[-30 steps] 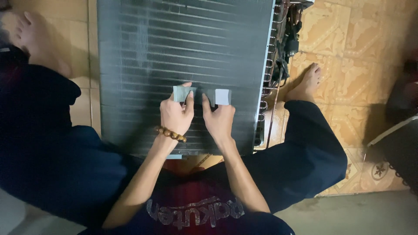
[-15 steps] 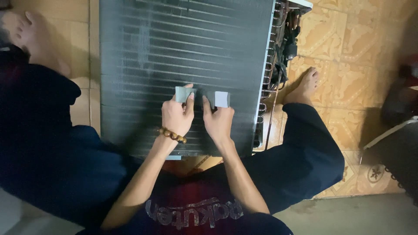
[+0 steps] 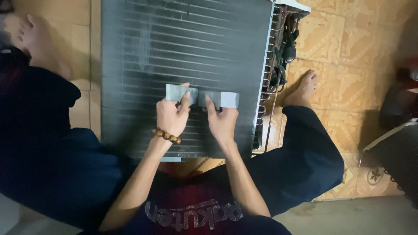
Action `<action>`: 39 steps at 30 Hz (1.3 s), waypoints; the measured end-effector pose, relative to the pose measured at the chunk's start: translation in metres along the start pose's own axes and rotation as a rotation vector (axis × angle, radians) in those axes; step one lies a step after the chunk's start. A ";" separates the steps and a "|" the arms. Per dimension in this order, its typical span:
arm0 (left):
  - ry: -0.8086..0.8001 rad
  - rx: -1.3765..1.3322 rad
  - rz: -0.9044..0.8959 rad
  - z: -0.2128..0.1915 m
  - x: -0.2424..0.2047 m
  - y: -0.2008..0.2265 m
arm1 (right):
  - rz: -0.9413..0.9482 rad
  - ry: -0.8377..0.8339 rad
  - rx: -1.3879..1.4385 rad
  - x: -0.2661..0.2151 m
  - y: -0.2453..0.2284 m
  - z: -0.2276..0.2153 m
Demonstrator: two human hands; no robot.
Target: Straightening the metal fins of an air conditioner condenser or evaporator coil using small plastic cards
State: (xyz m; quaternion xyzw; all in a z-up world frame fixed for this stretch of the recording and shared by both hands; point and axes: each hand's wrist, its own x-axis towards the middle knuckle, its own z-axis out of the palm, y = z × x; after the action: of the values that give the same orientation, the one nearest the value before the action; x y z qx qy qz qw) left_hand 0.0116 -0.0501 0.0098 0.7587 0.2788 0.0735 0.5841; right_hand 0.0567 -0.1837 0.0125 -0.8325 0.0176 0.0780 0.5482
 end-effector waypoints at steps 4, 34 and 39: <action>0.049 -0.023 0.041 -0.007 0.001 -0.002 | 0.008 0.005 0.065 0.001 0.010 -0.002; 0.045 0.009 0.157 0.010 0.021 -0.008 | -0.106 0.060 -0.128 0.019 -0.017 0.008; 0.031 0.034 0.212 0.013 0.020 -0.010 | -0.145 0.039 -0.166 0.024 -0.009 0.005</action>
State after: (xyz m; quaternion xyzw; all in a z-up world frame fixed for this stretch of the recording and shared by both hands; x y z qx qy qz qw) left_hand 0.0305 -0.0492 -0.0081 0.7925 0.2072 0.1418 0.5558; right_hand 0.0813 -0.1744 0.0151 -0.8756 -0.0386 0.0234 0.4810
